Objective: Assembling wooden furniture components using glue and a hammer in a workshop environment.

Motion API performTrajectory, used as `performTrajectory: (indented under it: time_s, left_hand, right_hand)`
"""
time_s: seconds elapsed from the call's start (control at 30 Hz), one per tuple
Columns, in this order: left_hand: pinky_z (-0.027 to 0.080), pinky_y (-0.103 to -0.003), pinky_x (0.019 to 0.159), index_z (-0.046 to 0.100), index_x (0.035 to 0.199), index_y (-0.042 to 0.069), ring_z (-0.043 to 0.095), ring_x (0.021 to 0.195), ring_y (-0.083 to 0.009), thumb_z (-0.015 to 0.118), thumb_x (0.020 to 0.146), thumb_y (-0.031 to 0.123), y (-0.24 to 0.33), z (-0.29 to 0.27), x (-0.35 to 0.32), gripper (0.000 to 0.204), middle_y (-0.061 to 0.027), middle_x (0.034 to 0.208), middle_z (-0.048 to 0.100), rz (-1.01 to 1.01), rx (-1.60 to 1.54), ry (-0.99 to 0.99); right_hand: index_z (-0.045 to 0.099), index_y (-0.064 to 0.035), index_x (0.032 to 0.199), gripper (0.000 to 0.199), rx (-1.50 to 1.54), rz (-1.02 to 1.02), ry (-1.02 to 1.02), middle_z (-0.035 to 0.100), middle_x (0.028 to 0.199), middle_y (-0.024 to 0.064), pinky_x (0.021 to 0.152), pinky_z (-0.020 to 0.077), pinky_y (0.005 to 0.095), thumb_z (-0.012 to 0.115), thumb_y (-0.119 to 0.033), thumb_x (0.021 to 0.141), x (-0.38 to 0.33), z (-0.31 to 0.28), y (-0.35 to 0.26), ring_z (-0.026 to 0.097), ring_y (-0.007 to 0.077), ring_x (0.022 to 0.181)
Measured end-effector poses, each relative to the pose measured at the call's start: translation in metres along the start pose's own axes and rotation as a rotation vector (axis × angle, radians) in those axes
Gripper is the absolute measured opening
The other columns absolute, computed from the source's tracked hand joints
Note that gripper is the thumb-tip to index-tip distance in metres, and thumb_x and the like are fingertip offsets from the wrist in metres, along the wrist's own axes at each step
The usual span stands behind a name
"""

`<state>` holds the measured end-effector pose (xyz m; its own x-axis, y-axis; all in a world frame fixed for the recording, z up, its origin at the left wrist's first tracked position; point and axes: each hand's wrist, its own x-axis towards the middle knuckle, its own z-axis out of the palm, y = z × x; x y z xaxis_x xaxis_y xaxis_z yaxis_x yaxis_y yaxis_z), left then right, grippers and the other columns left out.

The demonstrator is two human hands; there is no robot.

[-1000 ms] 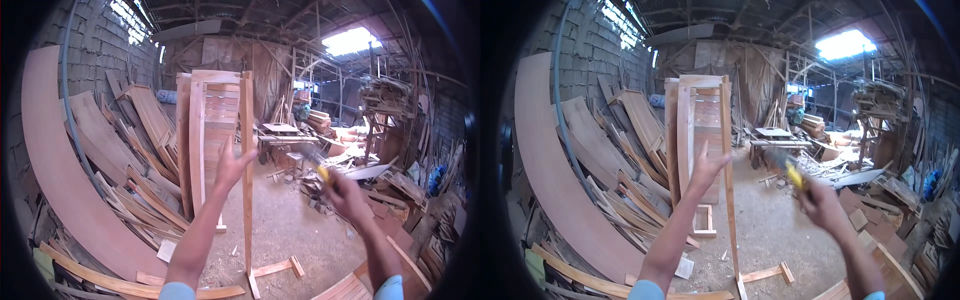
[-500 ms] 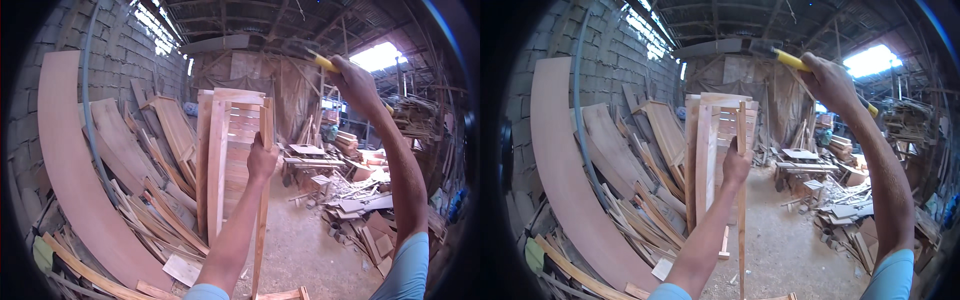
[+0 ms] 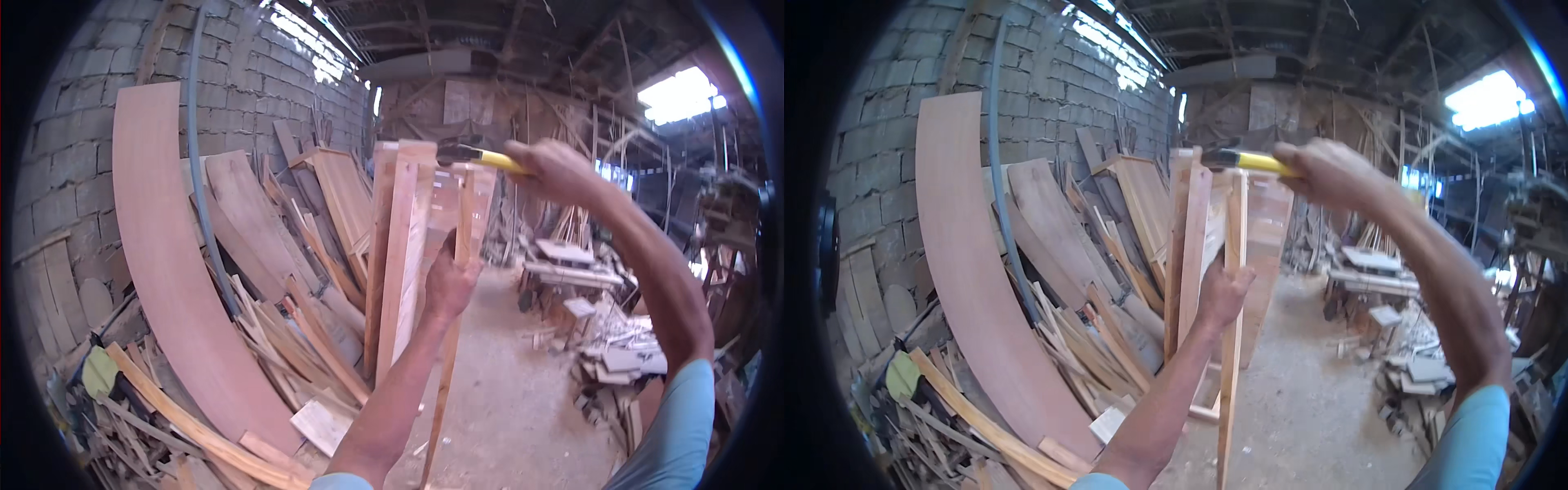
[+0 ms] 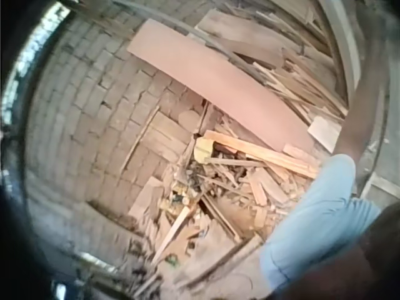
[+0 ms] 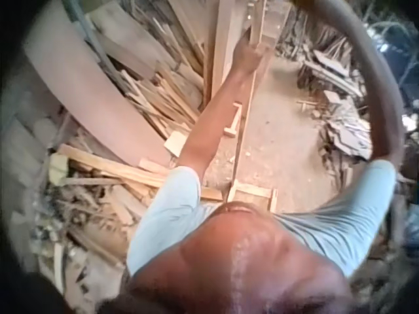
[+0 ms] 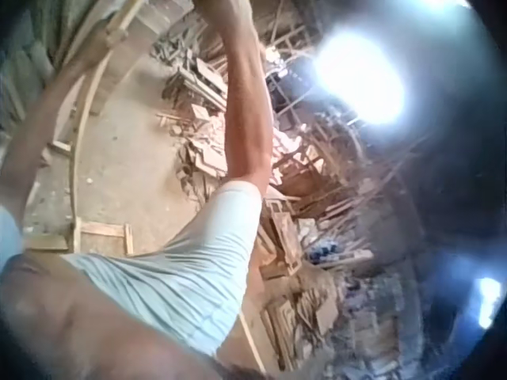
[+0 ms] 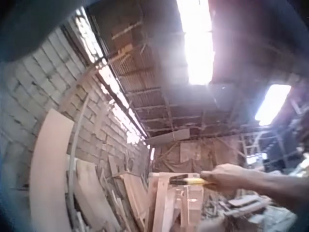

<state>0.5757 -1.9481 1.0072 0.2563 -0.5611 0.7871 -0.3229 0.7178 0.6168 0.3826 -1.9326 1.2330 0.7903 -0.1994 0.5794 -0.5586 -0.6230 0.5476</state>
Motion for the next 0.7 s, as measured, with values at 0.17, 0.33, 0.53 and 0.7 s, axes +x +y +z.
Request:
performTrajectory:
  time_s: [0.17,0.33,0.53,0.7]
  left_hand:
    - [0.055,-0.044,0.096,0.058,0.143,-0.002,0.070,0.107,-0.0337,0.067,0.090,0.022,0.000,0.013,-0.008,0.058,-0.0208,0.117,0.071,-0.021,-0.023,-0.003]
    - [0.054,-0.038,0.084,0.063,0.128,-0.010,0.066,0.090,-0.0208,0.068,0.091,0.022,-0.011,0.014,-0.008,0.050,-0.0119,0.098,0.069,0.038,0.008,0.051]
    - [0.055,-0.040,0.102,0.056,0.146,-0.007,0.073,0.112,-0.0297,0.067,0.090,0.020,-0.002,0.017,-0.010,0.063,-0.0209,0.121,0.074,-0.036,-0.026,0.004]
    - [0.056,-0.039,0.091,0.061,0.136,-0.008,0.069,0.097,-0.0243,0.067,0.090,0.020,0.024,0.016,-0.018,0.054,-0.0152,0.108,0.073,-0.080,-0.034,-0.004]
  right_hand:
    - [0.062,-0.0050,0.106,0.022,0.339,-0.105,0.174,0.067,0.076,0.0123,0.067,0.0549,0.0433,0.073,-0.024,0.104,-0.007,0.000,0.032,0.070,0.0251,0.068]
    - [0.065,-0.0064,0.108,0.018,0.538,0.044,0.732,0.067,0.082,0.0033,0.066,0.0537,0.0375,0.071,-0.023,0.105,0.019,-0.029,0.098,0.064,0.0108,0.074]
    - [0.068,-0.0057,0.125,0.029,0.285,0.023,0.029,0.076,0.092,0.0195,0.083,0.0622,0.0485,0.073,-0.018,0.099,-0.023,0.035,0.037,0.078,0.0354,0.090]
    - [0.066,-0.0070,0.118,0.023,0.226,-0.082,0.033,0.076,0.091,0.0169,0.078,0.0567,0.0531,0.073,-0.020,0.100,-0.027,0.010,0.045,0.076,0.0371,0.086]
